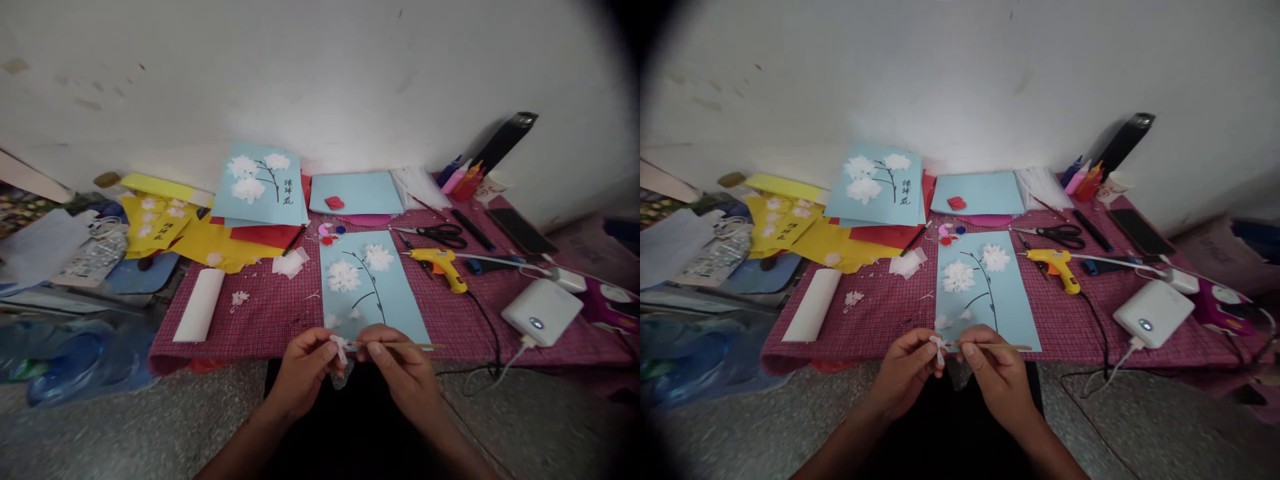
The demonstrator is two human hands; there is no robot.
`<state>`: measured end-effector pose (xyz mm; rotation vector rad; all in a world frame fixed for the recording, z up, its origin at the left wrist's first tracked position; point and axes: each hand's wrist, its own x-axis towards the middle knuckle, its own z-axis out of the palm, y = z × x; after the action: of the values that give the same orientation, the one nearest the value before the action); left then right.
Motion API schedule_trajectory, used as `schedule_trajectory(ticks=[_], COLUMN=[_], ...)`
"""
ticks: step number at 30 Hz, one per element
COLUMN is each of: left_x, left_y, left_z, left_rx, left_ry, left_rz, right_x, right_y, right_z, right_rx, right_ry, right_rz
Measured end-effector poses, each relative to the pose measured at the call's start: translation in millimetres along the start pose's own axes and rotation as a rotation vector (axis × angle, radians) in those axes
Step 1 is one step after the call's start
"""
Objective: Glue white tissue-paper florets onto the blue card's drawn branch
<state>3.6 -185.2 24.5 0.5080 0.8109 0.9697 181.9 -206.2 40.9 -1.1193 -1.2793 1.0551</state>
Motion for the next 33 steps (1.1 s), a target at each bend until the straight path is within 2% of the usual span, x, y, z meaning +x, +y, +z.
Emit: schedule_trajectory(ticks=[4, 9, 11, 15, 18, 21, 23, 28, 33], left_x=[1, -2, -4, -7, -10, -11, -11, -10, -14], left_y=[-2, -3, -4, -5, -3, -2, -2, -3, -4], left_z=[-1.3, -6.9, -11.6, -18.8, -17.2, -12.6, -11.2, -14.5, -15.7], left_rx=[0.027, 0.117, 0.171, 0.353, 0.491, 0.535, 0.509, 0.393, 0.477], left_ry=[0.021, 0.026, 0.006, -0.068, -0.087, -0.095, -0.091, -0.118, -0.094], left_rz=[-0.012, -0.096, -0.091, 0.004, 0.062, 0.089, 0.072, -0.023, 0.038], right_x=[-3, -11, -15, -22, -22, -21, -22, -27, -26], right_y=[-3, 1, 6, 15, 17, 17, 17, 21, 22], right_z=[-2, -7, -6, -1, 3, 4, 2, -6, 0], right_rx=[-0.015, -0.044, -0.010, 0.072, 0.059, 0.053, 0.087, 0.182, 0.114], right_ry=[-0.058, -0.173, -0.158, -0.040, 0.030, 0.070, 0.064, -0.066, -0.013], right_rz=[0.008, 0.062, 0.124, 0.236, 0.248, 0.219, 0.196, 0.168, 0.227])
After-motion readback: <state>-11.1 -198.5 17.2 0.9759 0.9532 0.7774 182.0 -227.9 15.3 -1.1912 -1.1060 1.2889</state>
